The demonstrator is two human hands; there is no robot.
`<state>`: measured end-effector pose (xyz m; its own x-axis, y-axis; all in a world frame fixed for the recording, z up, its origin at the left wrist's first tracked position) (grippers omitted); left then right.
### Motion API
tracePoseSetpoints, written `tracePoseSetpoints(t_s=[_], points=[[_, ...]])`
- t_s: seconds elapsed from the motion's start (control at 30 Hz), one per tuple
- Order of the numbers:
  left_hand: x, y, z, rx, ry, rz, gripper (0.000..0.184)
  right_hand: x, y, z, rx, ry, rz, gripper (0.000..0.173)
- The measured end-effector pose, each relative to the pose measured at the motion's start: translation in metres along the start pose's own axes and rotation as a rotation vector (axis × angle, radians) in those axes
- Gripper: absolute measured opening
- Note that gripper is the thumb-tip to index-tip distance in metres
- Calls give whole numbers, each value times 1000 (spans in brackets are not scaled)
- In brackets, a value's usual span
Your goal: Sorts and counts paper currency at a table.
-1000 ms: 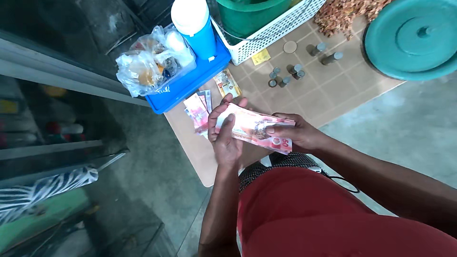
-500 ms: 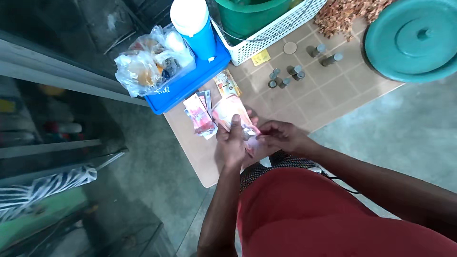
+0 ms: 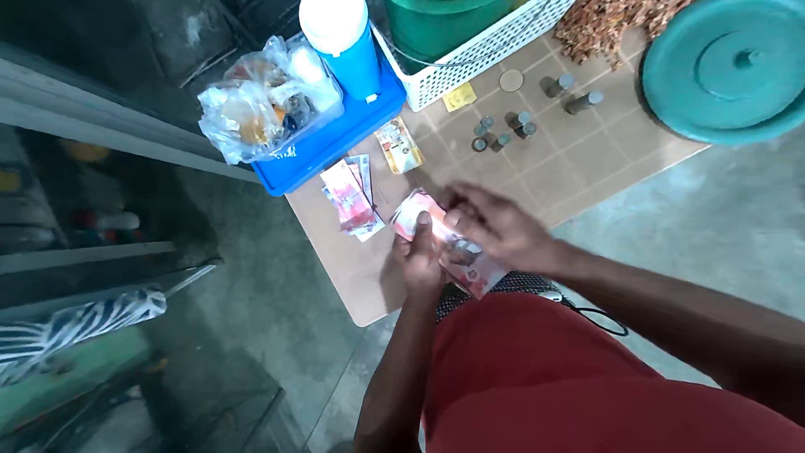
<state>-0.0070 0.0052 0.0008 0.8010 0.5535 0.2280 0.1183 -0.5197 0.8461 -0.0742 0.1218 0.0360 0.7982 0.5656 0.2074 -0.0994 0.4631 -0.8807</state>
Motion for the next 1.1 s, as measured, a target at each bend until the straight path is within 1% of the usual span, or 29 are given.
tracePoseSetpoints(t_s=[0.07,0.1,0.13,0.17,0.2,0.23,0.27,0.3,0.37,0.4,0.43,0.47,0.57,0.6,0.67,0.7,0.77,0.8,0.83,0.87,0.9,0.93,1.0,1.03,1.1], points=[[-3,-4,3,34,-11,-65,20,11,18,-24,-13,-44,-98,37],[-4,-7,7,-58,-31,-152,22,14,23,-31,12,-78,-93,35],[-4,-10,13,-246,-76,-303,24,14,25,-33,44,-111,-63,34],[-5,-13,21,-487,-136,-502,31,15,25,-35,80,-107,-4,33],[-7,-14,28,-676,-184,-665,37,16,24,-35,119,-76,69,32],[-8,-15,31,-745,-205,-706,38,17,23,-35,145,-41,122,32],[-9,-14,28,-669,-196,-617,37,17,24,-33,124,-39,129,32],[-9,-10,22,-472,-141,-417,33,14,27,-28,48,-75,93,32],[-11,-3,7,32,22,9,21,9,32,-16,-183,-152,-12,26],[-11,-2,3,197,63,133,18,8,33,-12,-280,-180,-45,22],[-13,-1,0,263,73,177,18,6,33,-9,-323,-203,-64,20],[-15,-1,0,276,57,160,18,4,33,-7,-307,-224,-66,20],[-19,2,-1,115,5,18,20,0,39,-5,-196,-307,-95,22],[-20,3,-2,85,6,4,19,0,40,-7,-233,-343,-146,22],[-25,7,-1,65,9,29,19,2,42,-8,-344,-413,-242,17],[-28,9,1,52,22,43,19,2,43,-7,-348,-451,-265,14],[-33,11,9,-5,27,15,19,3,50,-4,-228,-535,-263,14],[-35,12,11,-42,3,-9,19,3,52,0,-149,-542,-246,18],[-35,14,11,-71,-22,-25,19,2,52,3,-118,-506,-222,27],[-34,14,10,-111,-43,-29,18,1,49,6,-122,-439,-192,41],[-30,13,7,-166,-48,-27,17,-1,43,7,-137,-356,-166,49],[-27,11,3,-209,-54,-14,16,-3,34,5,-143,-255,-145,47],[-24,8,-5,-184,-61,11,14,-10,22,-3,-135,-35,-82,31],[-24,7,-8,-154,-69,20,15,-12,21,-6,-151,33,-58,24],[-26,8,-9,-138,-92,46,14,-12,22,-10,-243,66,-36,18]])
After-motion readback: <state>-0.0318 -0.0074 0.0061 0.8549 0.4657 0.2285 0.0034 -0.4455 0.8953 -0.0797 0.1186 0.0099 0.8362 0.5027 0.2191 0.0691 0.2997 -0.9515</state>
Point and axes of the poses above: each hand's wrist, its own x-axis away from the middle knuckle, its own z-axis out of the back of the hand, y = z × x, the point moved 4 cm from there along -x, towards the middle knuckle, and after that the axes turned 6 degrees about -z, right-handed, at the moved point
